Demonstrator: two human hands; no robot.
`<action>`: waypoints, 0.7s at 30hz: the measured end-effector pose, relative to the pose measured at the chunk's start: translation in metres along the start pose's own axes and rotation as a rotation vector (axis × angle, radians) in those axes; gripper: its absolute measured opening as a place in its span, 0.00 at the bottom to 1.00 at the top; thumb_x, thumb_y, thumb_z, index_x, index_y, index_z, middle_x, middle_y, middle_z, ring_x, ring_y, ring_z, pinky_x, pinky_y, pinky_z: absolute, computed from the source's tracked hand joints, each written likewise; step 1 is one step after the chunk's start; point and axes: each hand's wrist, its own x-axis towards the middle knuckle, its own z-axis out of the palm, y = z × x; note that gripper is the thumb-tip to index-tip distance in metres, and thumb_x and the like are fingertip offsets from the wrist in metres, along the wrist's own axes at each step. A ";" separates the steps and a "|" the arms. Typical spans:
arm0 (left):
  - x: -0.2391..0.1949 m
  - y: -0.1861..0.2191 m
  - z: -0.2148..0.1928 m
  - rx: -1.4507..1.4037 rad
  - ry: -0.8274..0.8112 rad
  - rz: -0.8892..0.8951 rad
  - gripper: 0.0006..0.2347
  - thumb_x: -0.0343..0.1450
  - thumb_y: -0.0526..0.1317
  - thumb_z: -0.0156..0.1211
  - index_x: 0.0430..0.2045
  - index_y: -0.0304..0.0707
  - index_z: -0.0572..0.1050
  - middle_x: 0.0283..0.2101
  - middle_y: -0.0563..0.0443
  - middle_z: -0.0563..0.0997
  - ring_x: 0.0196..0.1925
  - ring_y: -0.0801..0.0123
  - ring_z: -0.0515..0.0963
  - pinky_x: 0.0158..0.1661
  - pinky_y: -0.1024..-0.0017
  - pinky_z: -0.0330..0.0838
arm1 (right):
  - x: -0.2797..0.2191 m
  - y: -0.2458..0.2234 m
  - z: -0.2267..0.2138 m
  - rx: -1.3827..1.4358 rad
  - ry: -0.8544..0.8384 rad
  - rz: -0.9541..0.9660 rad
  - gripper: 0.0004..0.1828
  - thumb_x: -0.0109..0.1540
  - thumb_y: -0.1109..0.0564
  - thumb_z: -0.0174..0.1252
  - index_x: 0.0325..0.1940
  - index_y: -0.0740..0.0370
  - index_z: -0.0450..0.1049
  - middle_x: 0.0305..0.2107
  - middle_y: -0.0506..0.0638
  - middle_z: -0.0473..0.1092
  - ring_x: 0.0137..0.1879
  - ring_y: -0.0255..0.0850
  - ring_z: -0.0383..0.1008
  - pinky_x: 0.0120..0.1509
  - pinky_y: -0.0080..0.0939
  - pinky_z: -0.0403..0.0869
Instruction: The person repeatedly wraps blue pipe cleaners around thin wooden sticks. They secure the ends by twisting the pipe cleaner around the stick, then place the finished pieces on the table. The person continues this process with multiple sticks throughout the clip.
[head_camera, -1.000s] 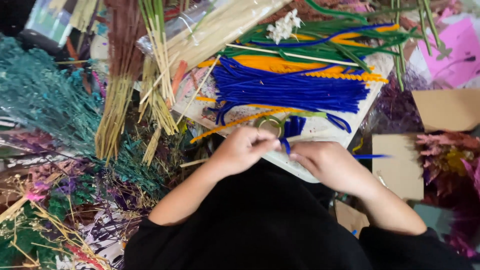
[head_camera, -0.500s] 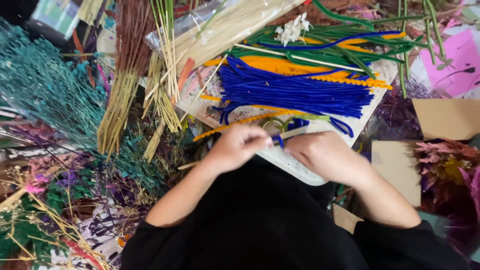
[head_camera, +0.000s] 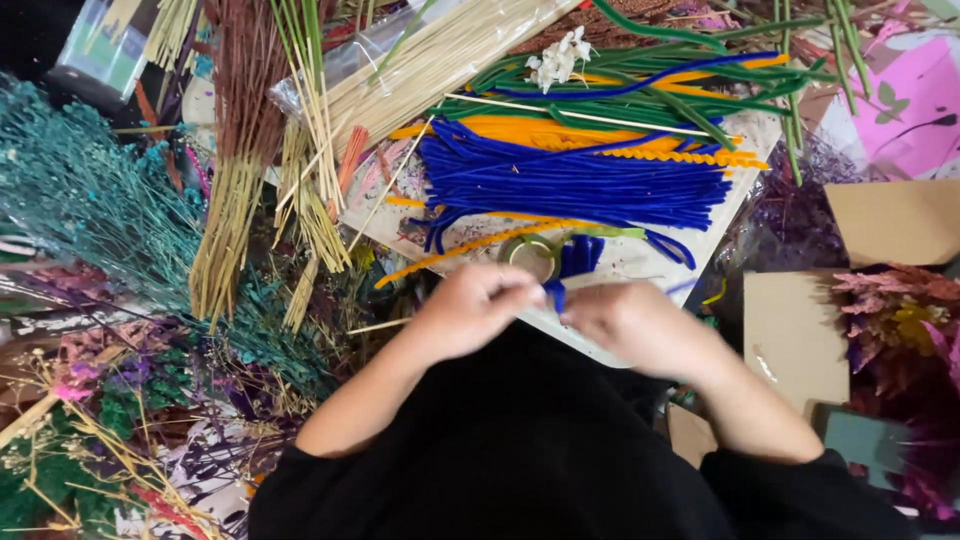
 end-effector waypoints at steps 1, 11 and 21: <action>-0.005 0.010 0.003 -0.010 -0.120 0.025 0.09 0.73 0.41 0.58 0.34 0.41 0.84 0.31 0.46 0.86 0.37 0.62 0.85 0.44 0.65 0.76 | 0.007 0.007 -0.010 0.210 -0.103 0.024 0.12 0.67 0.54 0.52 0.33 0.56 0.78 0.25 0.51 0.76 0.36 0.47 0.81 0.38 0.46 0.78; 0.005 0.009 0.006 0.281 0.063 -0.057 0.11 0.72 0.45 0.56 0.37 0.47 0.85 0.28 0.57 0.86 0.26 0.71 0.80 0.30 0.69 0.67 | -0.037 -0.024 -0.028 0.003 0.053 -0.159 0.07 0.67 0.58 0.56 0.33 0.58 0.74 0.23 0.47 0.73 0.30 0.45 0.76 0.34 0.44 0.75; 0.000 0.018 0.021 0.389 -0.453 0.067 0.13 0.72 0.38 0.51 0.14 0.43 0.73 0.21 0.54 0.79 0.23 0.68 0.75 0.29 0.63 0.65 | -0.036 0.005 -0.065 0.447 -0.152 -0.043 0.13 0.65 0.47 0.54 0.32 0.54 0.78 0.22 0.41 0.77 0.24 0.37 0.77 0.34 0.38 0.74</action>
